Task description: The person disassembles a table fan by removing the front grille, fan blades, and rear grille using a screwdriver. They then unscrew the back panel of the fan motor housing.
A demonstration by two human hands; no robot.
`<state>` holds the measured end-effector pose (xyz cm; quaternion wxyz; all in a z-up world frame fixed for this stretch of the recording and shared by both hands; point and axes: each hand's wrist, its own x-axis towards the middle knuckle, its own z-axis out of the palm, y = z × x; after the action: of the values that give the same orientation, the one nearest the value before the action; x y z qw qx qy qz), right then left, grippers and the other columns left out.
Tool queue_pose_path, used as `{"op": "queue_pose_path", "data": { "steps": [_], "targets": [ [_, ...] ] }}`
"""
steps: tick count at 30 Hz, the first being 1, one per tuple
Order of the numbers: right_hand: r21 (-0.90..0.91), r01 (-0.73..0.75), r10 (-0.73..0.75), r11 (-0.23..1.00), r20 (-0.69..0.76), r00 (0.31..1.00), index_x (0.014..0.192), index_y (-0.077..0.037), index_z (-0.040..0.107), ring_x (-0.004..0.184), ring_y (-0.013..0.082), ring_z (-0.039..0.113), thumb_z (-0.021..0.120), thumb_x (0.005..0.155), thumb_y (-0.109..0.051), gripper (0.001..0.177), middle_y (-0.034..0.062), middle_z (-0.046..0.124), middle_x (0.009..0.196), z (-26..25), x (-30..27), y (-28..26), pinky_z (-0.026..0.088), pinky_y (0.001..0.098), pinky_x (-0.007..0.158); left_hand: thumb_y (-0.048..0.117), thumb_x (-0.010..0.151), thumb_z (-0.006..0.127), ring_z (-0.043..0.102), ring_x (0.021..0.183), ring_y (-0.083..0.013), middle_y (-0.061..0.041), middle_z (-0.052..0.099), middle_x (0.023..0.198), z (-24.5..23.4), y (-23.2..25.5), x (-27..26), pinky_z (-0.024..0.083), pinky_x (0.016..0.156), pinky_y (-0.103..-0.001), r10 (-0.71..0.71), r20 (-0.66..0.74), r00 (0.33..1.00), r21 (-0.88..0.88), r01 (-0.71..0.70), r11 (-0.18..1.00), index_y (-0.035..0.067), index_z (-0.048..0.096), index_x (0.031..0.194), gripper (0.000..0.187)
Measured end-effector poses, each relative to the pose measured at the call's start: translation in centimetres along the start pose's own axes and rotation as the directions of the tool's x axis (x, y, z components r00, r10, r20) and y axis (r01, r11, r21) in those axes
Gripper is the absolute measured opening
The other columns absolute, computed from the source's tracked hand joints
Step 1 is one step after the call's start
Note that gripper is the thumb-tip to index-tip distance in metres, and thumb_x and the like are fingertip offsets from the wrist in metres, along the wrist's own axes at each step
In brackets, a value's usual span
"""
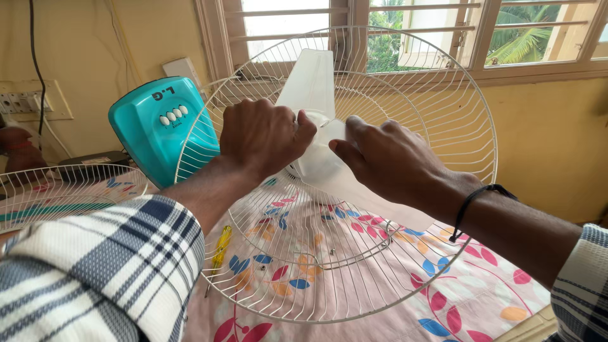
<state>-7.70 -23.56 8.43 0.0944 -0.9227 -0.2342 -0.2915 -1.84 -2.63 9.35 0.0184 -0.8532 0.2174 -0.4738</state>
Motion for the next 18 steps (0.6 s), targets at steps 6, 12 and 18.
{"op": "queue_pose_path", "data": {
  "steps": [6, 12, 18],
  "targets": [
    [-0.004, 0.031, -0.031, 1.000, -0.056, 0.998, 0.090, -0.006, 0.057, 0.038, 0.0216, 0.056, 0.051, 0.104, -0.042, 0.039, 0.0070, 0.057, 0.048, 0.3, -0.5, 0.1, 0.043, 0.0429, 0.041, 0.036, 0.097, 0.049, 0.052, 0.032, -0.0261, -0.014, 0.052, 0.041, 0.5, -1.4, 0.1, 0.045, 0.041, -0.046, 0.233, -0.127, 0.964, -0.020, -0.237, 0.971, 0.012, 0.063, 0.049, 0.055],
    [0.039, 0.001, 0.000, 0.999, -0.024, 1.000, 0.090, -0.006, 0.057, 0.042, 0.0263, 0.060, 0.052, 0.104, -0.041, 0.039, 0.0092, 0.060, 0.052, 0.5, -0.6, 0.4, 0.045, 0.0467, 0.043, 0.038, 0.095, 0.051, 0.057, 0.039, -0.0309, -0.013, 0.058, 0.048, -0.2, -2.6, 1.8, 0.050, 0.049, -0.048, 0.483, -0.107, 0.869, -0.033, -0.489, 0.872, 0.014, 0.068, 0.055, 0.049],
    [0.032, -0.014, 0.016, 0.999, -0.060, 0.998, 0.091, -0.005, 0.057, 0.043, 0.0256, 0.061, 0.053, 0.104, -0.041, 0.039, 0.0091, 0.060, 0.052, 0.4, -0.5, 0.2, 0.045, 0.0468, 0.044, 0.046, 0.099, 0.046, 0.062, 0.043, -0.0312, -0.016, 0.062, 0.052, -1.6, -1.4, 1.7, 0.051, 0.052, -0.050, 0.328, 0.103, 0.939, 0.047, -0.334, 0.942, 0.012, 0.070, 0.061, 0.056]
  ]
}}
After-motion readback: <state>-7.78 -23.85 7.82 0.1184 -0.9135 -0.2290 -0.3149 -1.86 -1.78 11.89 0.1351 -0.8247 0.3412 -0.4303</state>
